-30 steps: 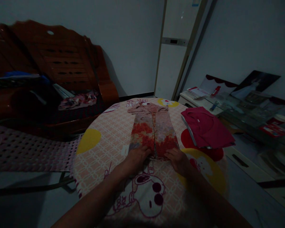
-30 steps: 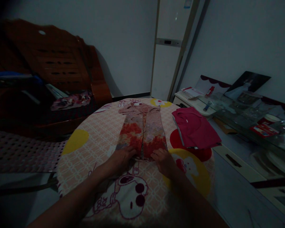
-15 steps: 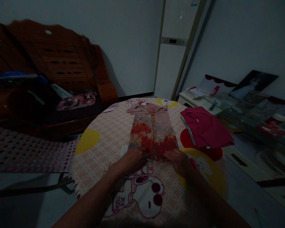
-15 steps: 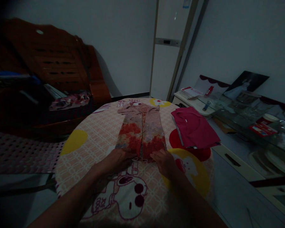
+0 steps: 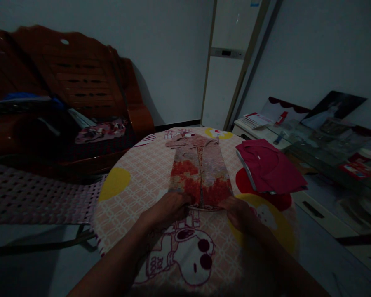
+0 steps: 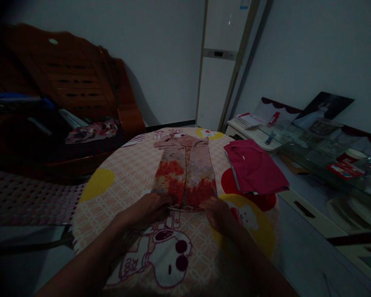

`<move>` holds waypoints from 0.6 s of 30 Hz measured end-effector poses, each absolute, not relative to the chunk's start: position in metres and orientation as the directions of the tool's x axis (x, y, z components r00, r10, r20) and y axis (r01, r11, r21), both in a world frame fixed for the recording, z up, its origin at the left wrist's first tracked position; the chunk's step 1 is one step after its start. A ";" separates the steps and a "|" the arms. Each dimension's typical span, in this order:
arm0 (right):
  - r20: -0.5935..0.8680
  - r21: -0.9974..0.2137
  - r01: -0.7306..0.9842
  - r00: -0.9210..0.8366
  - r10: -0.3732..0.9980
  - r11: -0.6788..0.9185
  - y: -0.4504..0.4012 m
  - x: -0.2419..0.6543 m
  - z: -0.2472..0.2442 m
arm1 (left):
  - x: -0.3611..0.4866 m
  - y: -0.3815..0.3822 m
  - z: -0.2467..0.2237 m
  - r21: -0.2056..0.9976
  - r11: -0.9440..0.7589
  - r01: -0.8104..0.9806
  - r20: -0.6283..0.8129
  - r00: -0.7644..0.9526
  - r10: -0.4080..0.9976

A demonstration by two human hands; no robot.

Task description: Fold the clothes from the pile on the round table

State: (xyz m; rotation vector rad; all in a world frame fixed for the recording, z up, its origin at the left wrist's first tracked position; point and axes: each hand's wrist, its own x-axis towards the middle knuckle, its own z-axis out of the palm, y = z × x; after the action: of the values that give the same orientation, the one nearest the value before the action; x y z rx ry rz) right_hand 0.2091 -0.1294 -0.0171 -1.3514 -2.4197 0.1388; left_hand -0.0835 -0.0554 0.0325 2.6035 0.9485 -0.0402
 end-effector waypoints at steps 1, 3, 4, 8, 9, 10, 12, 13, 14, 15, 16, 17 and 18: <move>0.248 -0.269 0.813 -0.459 0.853 0.516 -0.127 0.210 -0.016 | -0.084 -0.053 0.034 0.348 -0.709 0.614 -0.145 0.782 0.606; 0.208 -0.278 0.838 -0.425 0.881 0.470 -0.116 0.212 -0.009 | -0.084 -0.042 0.039 0.351 -0.720 0.599 -0.115 0.791 0.601; 0.194 -0.277 0.848 -0.412 0.890 0.452 -0.107 0.213 -0.004 | -0.082 -0.034 0.043 0.336 -0.724 0.602 -0.102 0.788 0.607; 0.182 -0.228 0.899 -0.338 0.923 0.374 -0.047 0.213 0.027 | -0.065 0.020 0.065 0.179 -0.693 0.698 -0.080 0.713 0.697; 0.202 -0.203 0.923 -0.287 0.936 0.327 -0.029 0.212 0.035 | -0.060 0.035 0.071 0.129 -0.670 0.731 -0.051 0.679 0.732; 0.246 -0.174 0.948 -0.219 0.944 0.266 -0.013 0.211 0.043 | -0.054 0.049 0.075 0.081 -0.630 0.773 -0.014 0.633 0.774; 0.338 -0.137 0.973 -0.129 0.932 0.184 0.011 0.207 0.055 | -0.045 0.069 0.079 0.036 -0.578 0.815 0.147 0.568 0.810; 0.375 -0.132 0.978 -0.098 0.922 0.158 0.018 0.205 0.058 | -0.042 0.074 0.079 0.038 -0.579 0.814 0.225 0.558 0.799; 0.395 -0.130 0.980 -0.091 0.914 0.154 0.020 0.202 0.057 | -0.041 0.075 0.076 0.054 -0.588 0.807 0.276 0.554 0.785; 0.398 -0.129 0.978 -0.103 0.912 0.166 0.020 0.198 0.054 | -0.041 0.073 0.072 0.078 -0.607 0.791 0.291 0.564 0.773; 0.382 -0.127 0.973 -0.131 0.915 0.192 0.016 0.195 0.049 | -0.042 0.068 0.065 0.105 -0.628 0.771 0.269 0.586 0.764; 0.352 -0.124 0.966 -0.173 0.920 0.228 0.011 0.192 0.042 | -0.044 0.062 0.057 0.133 -0.646 0.752 0.221 0.612 0.759; 0.314 -0.120 0.956 -0.220 0.923 0.269 0.004 0.189 0.033 | -0.046 0.055 0.048 0.155 -0.665 0.731 0.164 0.644 0.747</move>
State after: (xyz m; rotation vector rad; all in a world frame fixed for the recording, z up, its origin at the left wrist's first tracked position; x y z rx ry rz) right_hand 0.1893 0.0041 0.0330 -1.7185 -2.2229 -0.1412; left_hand -0.0462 0.0553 0.0482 2.7805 1.2516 0.3289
